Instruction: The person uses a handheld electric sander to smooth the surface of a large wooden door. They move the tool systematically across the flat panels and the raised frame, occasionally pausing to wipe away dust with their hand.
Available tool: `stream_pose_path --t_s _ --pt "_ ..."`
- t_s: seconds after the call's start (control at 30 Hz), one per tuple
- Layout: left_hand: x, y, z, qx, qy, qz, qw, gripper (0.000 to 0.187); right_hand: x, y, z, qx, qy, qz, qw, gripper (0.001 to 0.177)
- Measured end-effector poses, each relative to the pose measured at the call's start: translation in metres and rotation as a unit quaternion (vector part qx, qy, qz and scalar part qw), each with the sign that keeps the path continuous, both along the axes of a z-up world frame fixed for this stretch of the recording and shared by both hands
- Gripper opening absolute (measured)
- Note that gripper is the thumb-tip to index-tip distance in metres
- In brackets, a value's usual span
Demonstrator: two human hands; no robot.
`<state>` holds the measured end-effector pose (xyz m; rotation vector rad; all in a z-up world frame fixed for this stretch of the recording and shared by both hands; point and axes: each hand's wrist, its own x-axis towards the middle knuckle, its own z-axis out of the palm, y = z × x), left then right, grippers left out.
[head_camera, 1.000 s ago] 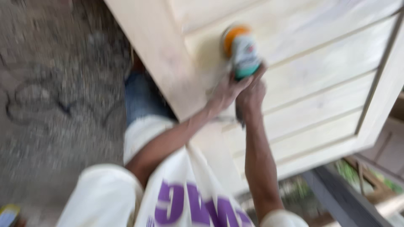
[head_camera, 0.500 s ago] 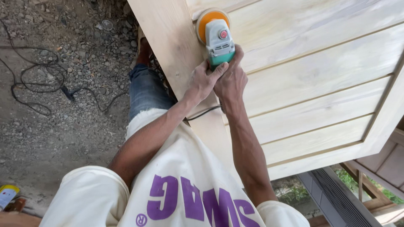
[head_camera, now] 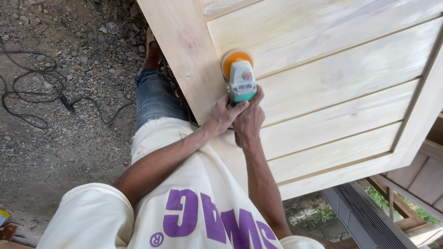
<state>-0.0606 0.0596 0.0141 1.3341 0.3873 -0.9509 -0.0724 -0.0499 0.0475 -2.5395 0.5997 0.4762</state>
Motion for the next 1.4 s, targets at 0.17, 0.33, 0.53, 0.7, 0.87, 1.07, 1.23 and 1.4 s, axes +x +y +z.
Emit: stream_pose_path --t_s 0.17,0.33,0.53,0.7,0.87,1.07,1.23,1.4 --pt "-0.033 -0.005 0.001 -0.005 -0.003 -0.047 0.999 0.087 -0.042 -0.002 0.007 0.008 -0.019 -0.029 0.999 0.083" --pt "-0.028 -0.027 -0.006 0.007 -0.011 -0.014 1.000 0.084 -0.033 -0.020 -0.002 0.000 -0.040 0.017 0.999 0.077" --pt "0.025 -0.120 -0.012 -0.005 0.001 -0.066 0.998 0.093 0.015 -0.112 -0.005 -0.015 -0.006 -0.035 0.999 0.068" --pt "0.054 -0.177 -0.011 0.018 -0.023 -0.127 0.991 0.091 0.038 -0.166 -0.004 -0.034 -0.068 -0.004 0.997 0.075" --pt "0.007 -0.127 -0.019 -0.059 -0.038 0.010 0.997 0.085 0.000 -0.131 -0.025 -0.049 0.079 -0.027 0.995 0.076" --pt "-0.056 -0.060 -0.021 0.033 -0.039 -0.010 0.999 0.071 -0.032 -0.073 -0.015 0.016 -0.018 0.083 0.996 0.055" --pt "-0.026 -0.122 -0.026 0.019 -0.012 -0.070 0.997 0.084 0.001 -0.123 -0.004 -0.005 0.105 0.008 0.994 0.065" --pt "0.036 -0.213 -0.018 -0.033 -0.052 -0.093 0.994 0.097 0.024 -0.206 0.005 -0.003 -0.026 -0.019 0.999 0.064"
